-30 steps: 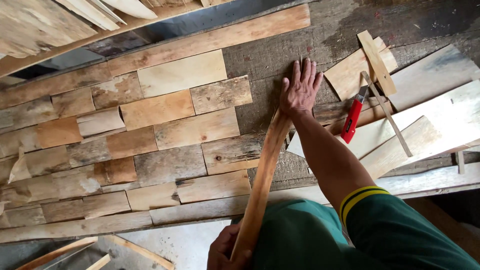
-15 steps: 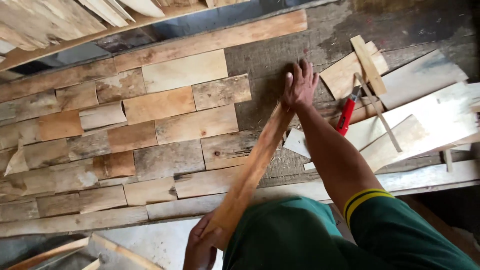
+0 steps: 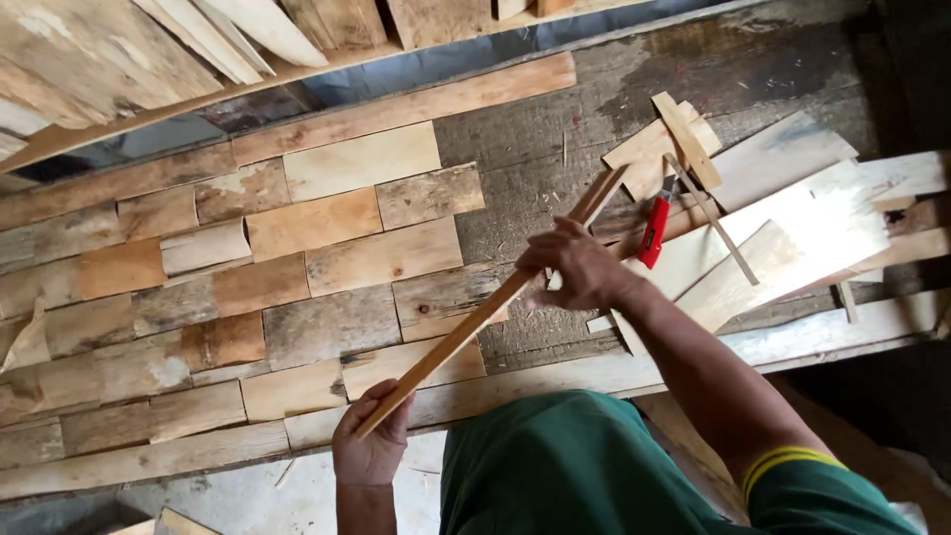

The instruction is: Cutting and fitting wooden pieces to create a decorative wood panel.

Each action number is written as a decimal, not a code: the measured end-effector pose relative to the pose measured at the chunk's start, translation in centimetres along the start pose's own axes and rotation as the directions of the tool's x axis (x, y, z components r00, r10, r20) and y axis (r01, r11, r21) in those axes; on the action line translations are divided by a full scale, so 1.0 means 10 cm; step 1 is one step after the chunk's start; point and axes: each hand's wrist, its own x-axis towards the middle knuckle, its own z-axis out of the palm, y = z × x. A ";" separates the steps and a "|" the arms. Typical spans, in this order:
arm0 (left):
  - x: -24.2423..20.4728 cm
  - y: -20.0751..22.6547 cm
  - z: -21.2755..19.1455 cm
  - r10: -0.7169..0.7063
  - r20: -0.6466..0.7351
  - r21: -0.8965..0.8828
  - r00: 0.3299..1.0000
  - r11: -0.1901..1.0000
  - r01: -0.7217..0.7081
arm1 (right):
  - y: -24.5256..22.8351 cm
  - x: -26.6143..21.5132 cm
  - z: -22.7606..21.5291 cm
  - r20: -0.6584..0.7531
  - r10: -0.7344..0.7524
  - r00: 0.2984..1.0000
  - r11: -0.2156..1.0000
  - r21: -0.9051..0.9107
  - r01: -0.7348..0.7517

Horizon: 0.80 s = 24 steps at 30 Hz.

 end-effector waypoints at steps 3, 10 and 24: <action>0.07 -0.06 0.05 0.005 -0.065 -0.105 0.998 0.994 -0.011 | 0.24 0.07 0.37 0.000 0.117 0.993 0.976 -0.187 -0.115; 0.02 -0.29 0.57 0.290 -0.332 0.436 0.897 0.891 -0.127 | 0.60 0.35 0.46 0.070 0.095 0.993 0.994 -0.068 -0.090; 0.07 -0.60 0.74 0.438 -0.266 0.479 0.858 0.833 -0.277 | 0.70 0.69 1.08 -0.165 0.579 0.799 0.779 -0.179 -0.601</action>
